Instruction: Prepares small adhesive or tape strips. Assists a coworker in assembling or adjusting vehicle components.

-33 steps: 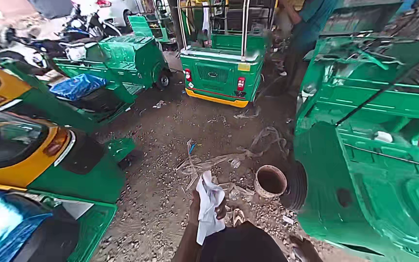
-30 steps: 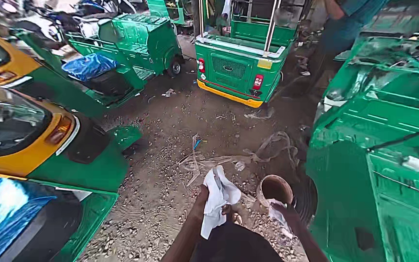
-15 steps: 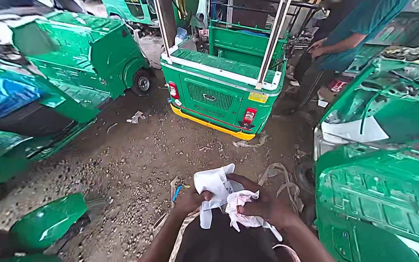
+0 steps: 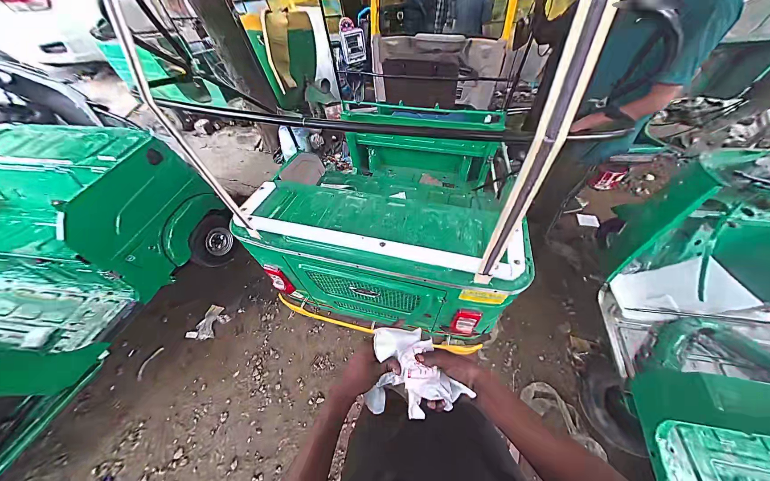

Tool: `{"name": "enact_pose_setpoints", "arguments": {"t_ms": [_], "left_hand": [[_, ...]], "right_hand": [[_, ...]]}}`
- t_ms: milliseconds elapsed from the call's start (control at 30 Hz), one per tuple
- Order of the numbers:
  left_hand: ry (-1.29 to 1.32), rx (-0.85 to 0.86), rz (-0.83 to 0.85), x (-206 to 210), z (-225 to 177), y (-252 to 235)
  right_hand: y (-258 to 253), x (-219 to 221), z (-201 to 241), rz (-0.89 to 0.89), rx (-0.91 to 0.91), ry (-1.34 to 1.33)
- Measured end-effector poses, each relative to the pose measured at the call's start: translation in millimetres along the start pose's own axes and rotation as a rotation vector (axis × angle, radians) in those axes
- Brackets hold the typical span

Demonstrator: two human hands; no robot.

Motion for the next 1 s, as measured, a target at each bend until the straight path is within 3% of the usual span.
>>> {"name": "enact_pose_setpoints", "arguments": {"t_ms": [100,233,467,533,633,733,900,1000], "left_hand": [[0.015,0.077,0.056,-32.5,13.7,-71.7],[0.292,0.171,0.244,-72.9,42.4,-170.9],[0.279,0.086,0.434,-124.3,76.5,-318.1],[0.236,0.052,0.421,-133.7,77.9,-341.6],[0.359,0.012,0.445,-143.1,102.3,-384.0],[0.292,-0.055,0.447,-152.9,122.6,-411.2],[0.216,-0.287,0.329,-154.8,134.5,-428.0],[0.173,-0.369,0.304,-152.6,144.9,-439.7]], "right_hand": [[-53.3,-12.9,49.0,0.069,0.016,-0.122],[-123.2,-31.0,107.4,0.034,-0.119,-0.249],[-209.3,-51.3,191.7,-0.01,-0.331,-0.39],[-217.0,-56.6,208.7,-0.056,-0.34,-0.387],[-220.6,-81.2,234.1,-0.281,-0.372,-0.381],[-215.2,-115.8,251.7,-0.408,-0.261,-0.356],[-215.5,-173.8,274.6,-0.677,0.025,0.05],[-216.4,-186.9,290.4,-0.818,0.072,0.279]]}}
Point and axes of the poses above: each hand's wrist, its own y-axis away from the middle knuckle, its own x-axis out of the palm, z = x × y, the point moved 3 cm from there along -y, towards the middle knuckle, and after that the axes turned 8 degrees about -z, right-handed, at the moved point
